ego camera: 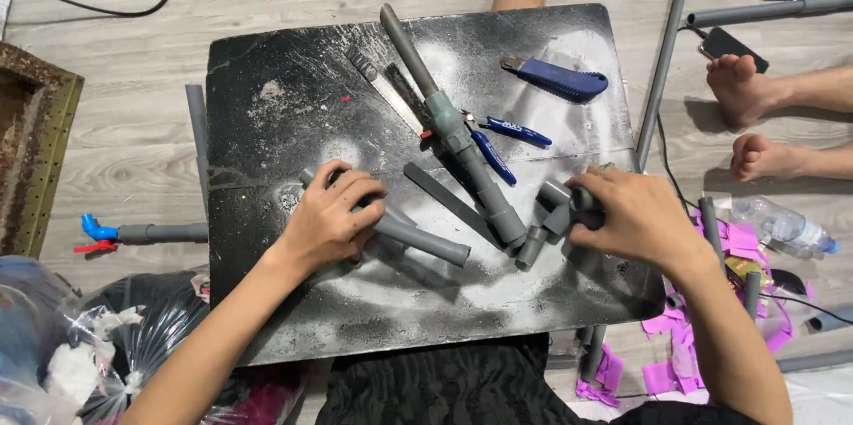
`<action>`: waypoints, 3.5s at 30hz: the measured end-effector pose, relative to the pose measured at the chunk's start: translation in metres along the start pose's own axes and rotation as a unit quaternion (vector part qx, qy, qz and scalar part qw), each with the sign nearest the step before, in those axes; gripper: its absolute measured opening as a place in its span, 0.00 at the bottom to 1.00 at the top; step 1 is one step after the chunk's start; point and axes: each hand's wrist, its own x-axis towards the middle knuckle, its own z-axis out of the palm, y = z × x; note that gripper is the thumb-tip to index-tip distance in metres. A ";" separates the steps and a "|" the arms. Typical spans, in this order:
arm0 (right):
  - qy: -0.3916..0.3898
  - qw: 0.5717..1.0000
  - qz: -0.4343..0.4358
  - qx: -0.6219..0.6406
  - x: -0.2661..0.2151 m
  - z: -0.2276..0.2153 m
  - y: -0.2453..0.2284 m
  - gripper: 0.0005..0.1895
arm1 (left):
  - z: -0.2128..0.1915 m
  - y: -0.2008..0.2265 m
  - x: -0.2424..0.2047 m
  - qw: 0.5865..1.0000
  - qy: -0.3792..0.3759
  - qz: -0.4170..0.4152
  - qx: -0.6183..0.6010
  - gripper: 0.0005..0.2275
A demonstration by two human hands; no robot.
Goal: Assembling a PVC pipe structure with a faucet and various connectors on the floor.
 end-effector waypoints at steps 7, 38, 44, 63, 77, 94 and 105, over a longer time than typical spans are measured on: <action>0.029 0.920 -0.150 0.362 -0.016 -0.029 0.001 0.17 | -0.009 -0.007 0.001 0.998 0.027 0.033 -0.040 0.10; -0.013 0.999 -0.044 0.023 -0.021 0.040 -0.015 0.32 | -0.011 0.002 0.021 0.994 0.030 0.106 -0.001 0.28; 0.000 0.997 0.003 0.073 -0.025 0.028 -0.040 0.32 | -0.006 0.002 0.017 0.998 0.017 0.053 0.007 0.21; 0.161 0.908 0.003 0.386 0.016 0.020 -0.027 0.31 | -0.005 0.004 0.018 0.999 0.021 0.047 -0.006 0.20; 0.268 0.588 0.048 0.762 0.062 0.057 -0.001 0.18 | -0.005 0.002 0.018 0.998 0.041 0.036 -0.005 0.20; 0.367 0.524 0.031 0.768 0.056 0.079 0.066 0.18 | -0.004 0.001 0.016 0.998 0.052 0.016 -0.008 0.22; 0.392 0.532 0.001 0.750 0.049 0.094 0.082 0.19 | -0.012 0.004 0.021 0.999 0.046 0.014 -0.011 0.22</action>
